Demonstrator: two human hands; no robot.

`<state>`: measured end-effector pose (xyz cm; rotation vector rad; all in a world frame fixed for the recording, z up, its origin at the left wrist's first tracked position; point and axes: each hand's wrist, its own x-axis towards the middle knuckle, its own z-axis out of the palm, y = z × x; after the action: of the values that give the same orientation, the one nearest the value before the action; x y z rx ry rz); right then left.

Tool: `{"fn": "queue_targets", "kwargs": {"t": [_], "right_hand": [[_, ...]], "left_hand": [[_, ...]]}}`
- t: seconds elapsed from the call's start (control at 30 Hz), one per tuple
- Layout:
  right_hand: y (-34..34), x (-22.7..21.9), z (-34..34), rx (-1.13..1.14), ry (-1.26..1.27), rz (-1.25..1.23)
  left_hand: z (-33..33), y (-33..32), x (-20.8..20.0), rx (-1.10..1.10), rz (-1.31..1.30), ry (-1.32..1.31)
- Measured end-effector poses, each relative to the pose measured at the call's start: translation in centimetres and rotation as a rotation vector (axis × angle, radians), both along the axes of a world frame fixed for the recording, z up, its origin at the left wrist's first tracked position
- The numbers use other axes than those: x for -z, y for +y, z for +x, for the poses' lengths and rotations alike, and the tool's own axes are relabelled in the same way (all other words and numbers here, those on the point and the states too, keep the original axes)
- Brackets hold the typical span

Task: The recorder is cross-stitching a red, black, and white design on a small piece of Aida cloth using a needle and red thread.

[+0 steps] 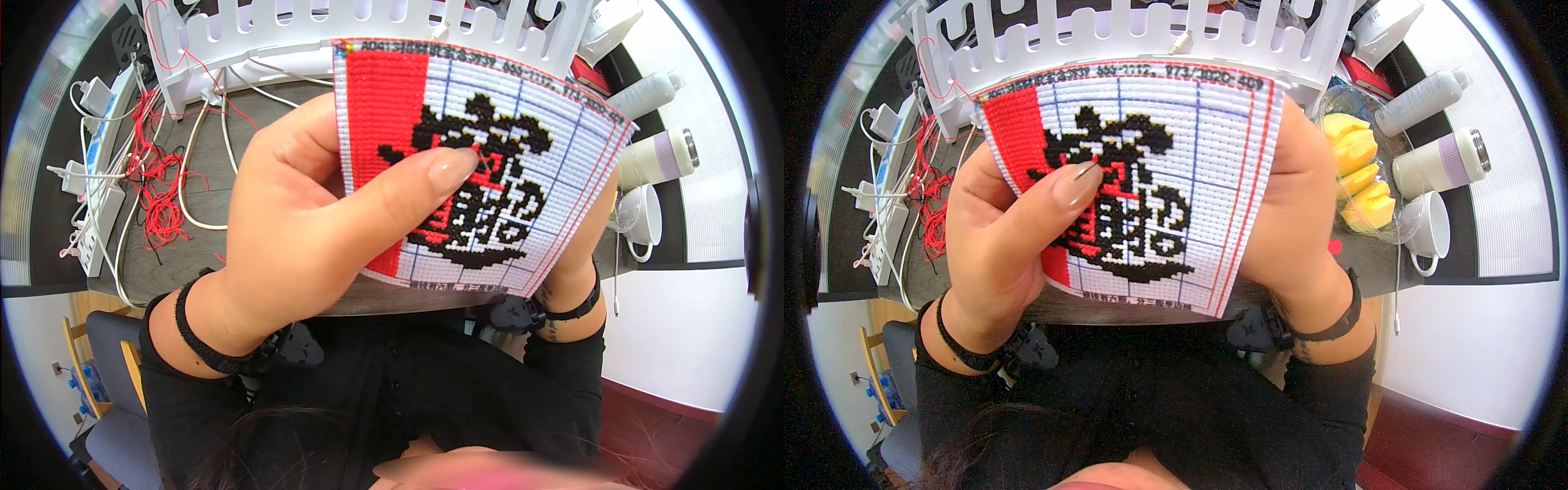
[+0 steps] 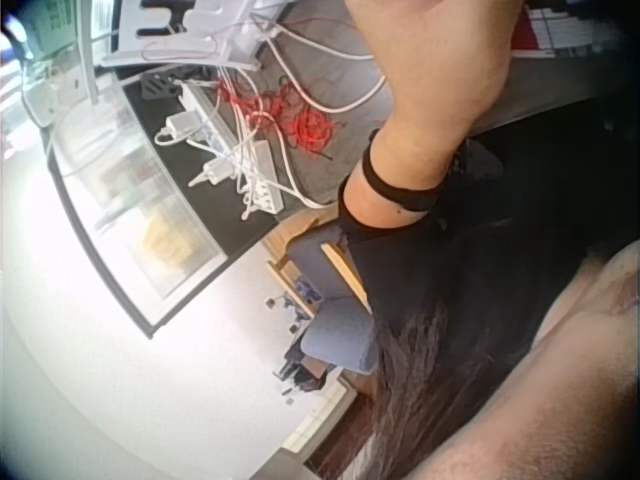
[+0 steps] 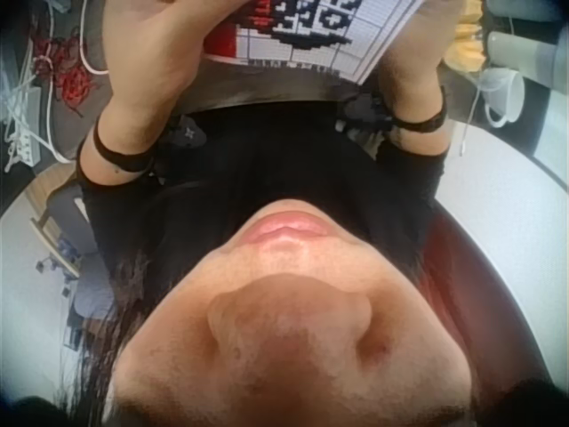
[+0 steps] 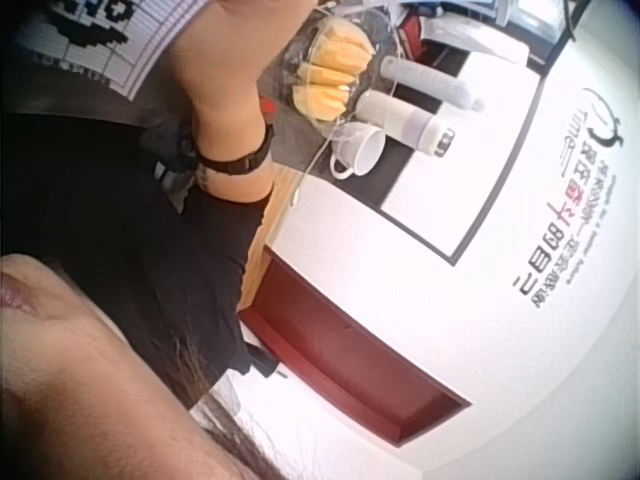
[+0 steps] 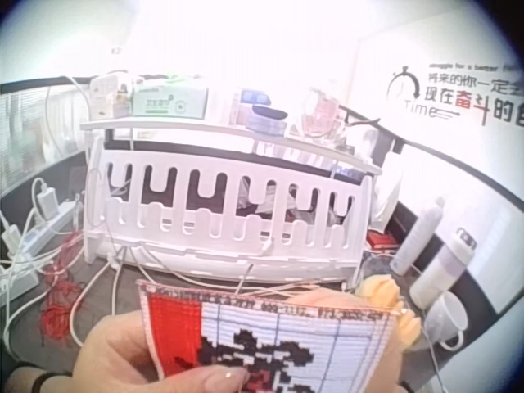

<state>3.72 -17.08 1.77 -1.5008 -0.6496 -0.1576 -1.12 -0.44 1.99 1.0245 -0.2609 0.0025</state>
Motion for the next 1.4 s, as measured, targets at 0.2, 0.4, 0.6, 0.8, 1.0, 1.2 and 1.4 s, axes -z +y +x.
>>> {"fn": "queue_targets", "kwargs": {"t": [0.2,0.4,0.6,0.8,1.0,1.2,1.4], "right_hand": [[-0.1,-2.4,2.6,0.083,-0.523,0.157],[0.8,-1.9,2.7,0.100,-1.146,-0.570],[1.0,-1.3,3.4,0.080,-1.154,-0.514],[1.1,-1.9,2.6,-0.016,-1.323,-0.374],[-1.5,-4.4,-0.8,-0.675,-0.093,0.423],[-1.5,-4.8,-0.6,-0.587,-0.234,0.357],[0.0,-3.3,0.4,-0.157,-0.728,-0.162]], "left_hand": [[0.2,0.9,1.3,-0.215,0.223,-0.033],[0.2,1.1,1.9,-0.242,0.329,-0.075],[0.5,1.0,1.8,-0.210,0.277,-0.043],[0.0,1.0,1.6,-0.195,0.314,0.022],[0.4,1.0,1.4,-0.199,0.268,-0.008],[0.0,1.2,1.9,-0.301,0.446,-0.186],[0.2,1.2,1.5,-0.279,0.404,-0.135]]}}
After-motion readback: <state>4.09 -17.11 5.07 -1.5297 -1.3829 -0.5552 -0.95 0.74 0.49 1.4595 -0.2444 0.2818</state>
